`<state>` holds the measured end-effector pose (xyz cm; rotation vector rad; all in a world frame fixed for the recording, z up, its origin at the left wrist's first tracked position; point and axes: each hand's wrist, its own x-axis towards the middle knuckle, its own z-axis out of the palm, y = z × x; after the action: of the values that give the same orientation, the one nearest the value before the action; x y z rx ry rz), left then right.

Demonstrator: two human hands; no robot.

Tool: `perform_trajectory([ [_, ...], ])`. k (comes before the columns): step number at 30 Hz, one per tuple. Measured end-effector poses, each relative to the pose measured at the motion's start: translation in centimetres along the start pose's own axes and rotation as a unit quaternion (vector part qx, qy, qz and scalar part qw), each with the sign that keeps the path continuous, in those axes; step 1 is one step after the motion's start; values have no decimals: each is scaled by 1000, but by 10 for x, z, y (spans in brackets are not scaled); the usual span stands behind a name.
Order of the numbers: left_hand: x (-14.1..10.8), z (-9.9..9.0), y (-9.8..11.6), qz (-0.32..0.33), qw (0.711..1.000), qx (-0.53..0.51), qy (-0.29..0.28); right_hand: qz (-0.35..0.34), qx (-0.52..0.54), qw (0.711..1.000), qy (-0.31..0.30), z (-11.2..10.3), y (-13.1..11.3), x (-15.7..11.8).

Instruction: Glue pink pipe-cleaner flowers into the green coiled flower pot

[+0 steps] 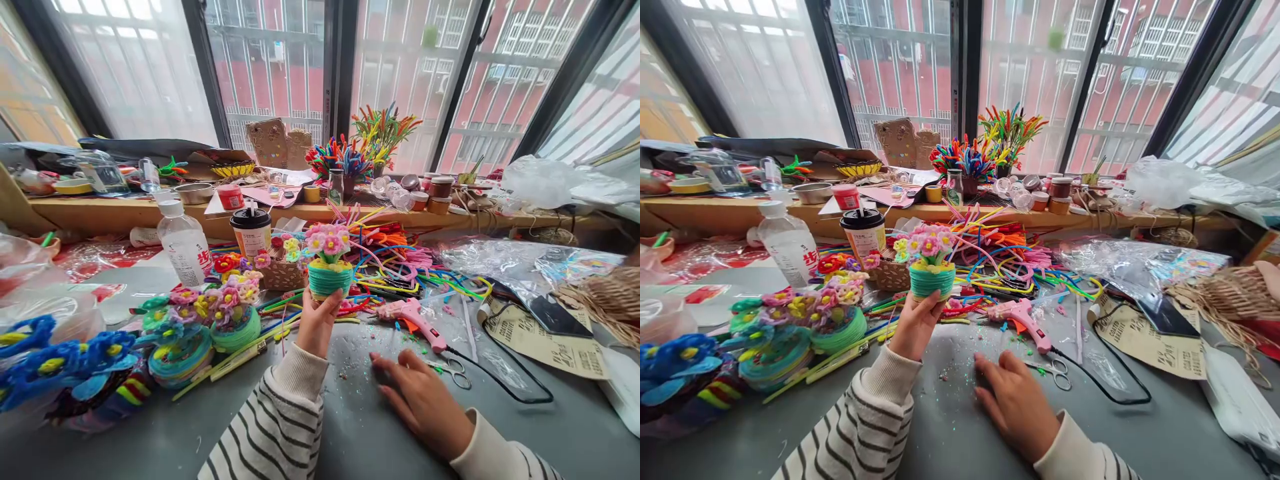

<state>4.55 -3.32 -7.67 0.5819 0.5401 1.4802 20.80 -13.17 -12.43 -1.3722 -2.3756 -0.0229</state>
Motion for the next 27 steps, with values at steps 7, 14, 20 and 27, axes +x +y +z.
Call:
perform_trajectory([
  [7,-2,-1,-4,38,999,32,14,25,221,975,3,-9,-8,8],
  [14,0,-2,-7,91,990,106,24,205,544,800,153,-76,-4,77],
  [20,2,-4,-11,88,989,118,14,185,559,785,192,-89,-1,127],
  [27,1,-5,-12,78,991,107,14,160,547,798,195,-75,0,132],
])
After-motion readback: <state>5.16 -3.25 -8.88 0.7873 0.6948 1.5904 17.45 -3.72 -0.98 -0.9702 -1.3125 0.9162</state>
